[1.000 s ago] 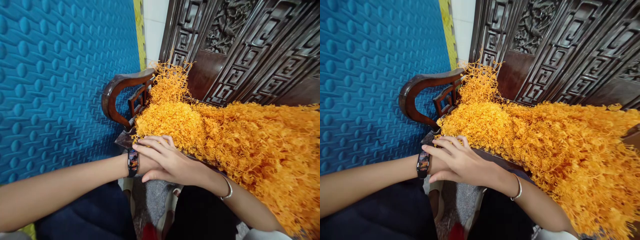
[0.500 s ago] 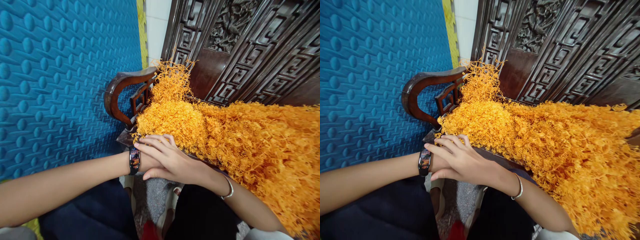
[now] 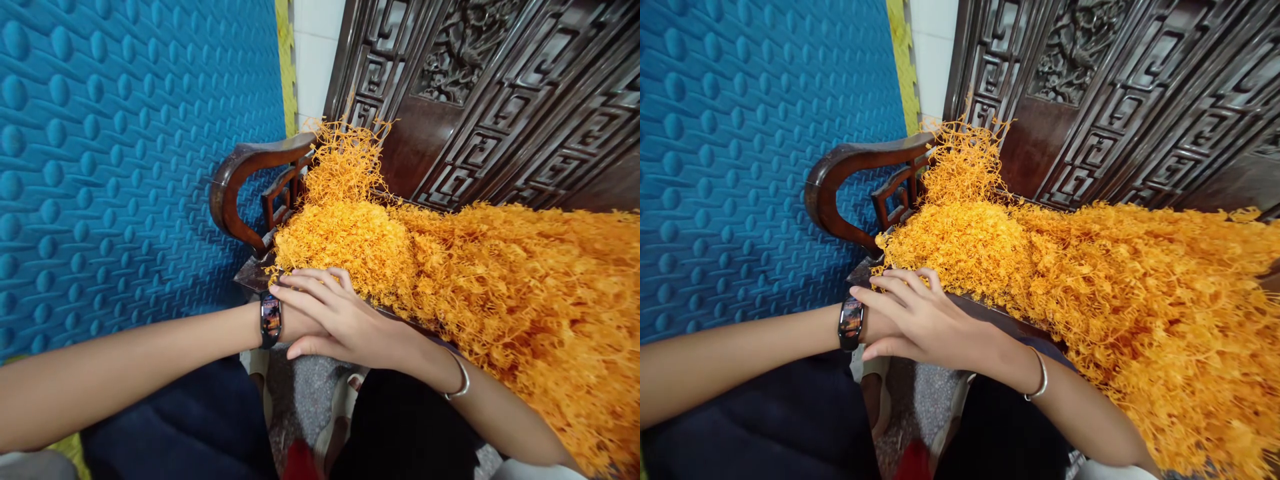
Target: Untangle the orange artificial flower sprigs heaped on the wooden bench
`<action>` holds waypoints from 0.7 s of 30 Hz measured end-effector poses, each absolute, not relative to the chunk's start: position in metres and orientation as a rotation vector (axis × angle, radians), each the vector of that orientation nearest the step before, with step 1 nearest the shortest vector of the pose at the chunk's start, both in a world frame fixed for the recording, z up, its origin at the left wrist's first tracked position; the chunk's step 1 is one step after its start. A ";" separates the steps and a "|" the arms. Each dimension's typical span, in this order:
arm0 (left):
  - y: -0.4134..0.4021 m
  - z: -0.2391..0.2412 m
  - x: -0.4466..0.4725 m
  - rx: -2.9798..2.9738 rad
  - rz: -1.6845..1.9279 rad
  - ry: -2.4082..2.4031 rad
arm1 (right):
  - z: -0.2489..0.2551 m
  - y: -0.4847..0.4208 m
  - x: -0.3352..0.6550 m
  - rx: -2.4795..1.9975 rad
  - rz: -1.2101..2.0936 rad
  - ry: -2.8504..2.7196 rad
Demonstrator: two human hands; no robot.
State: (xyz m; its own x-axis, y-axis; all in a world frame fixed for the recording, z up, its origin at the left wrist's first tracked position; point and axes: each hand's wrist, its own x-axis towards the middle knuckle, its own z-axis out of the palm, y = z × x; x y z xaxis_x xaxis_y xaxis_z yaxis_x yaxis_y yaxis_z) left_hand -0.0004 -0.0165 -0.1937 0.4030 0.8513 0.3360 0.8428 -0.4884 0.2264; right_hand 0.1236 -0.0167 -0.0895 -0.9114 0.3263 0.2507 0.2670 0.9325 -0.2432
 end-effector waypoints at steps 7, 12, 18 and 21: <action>-0.017 -0.202 -0.013 2.678 0.512 1.509 | -0.088 -0.019 0.124 -0.420 0.271 -2.822; -0.014 -0.206 -0.017 2.722 0.430 1.515 | -0.089 -0.019 0.124 -0.421 0.264 -2.822; -0.013 -0.207 -0.010 2.721 0.451 1.581 | -0.088 -0.019 0.124 -0.429 0.291 -2.822; -0.014 -0.206 -0.009 2.709 0.465 1.593 | -0.087 -0.019 0.124 -0.438 0.311 -2.823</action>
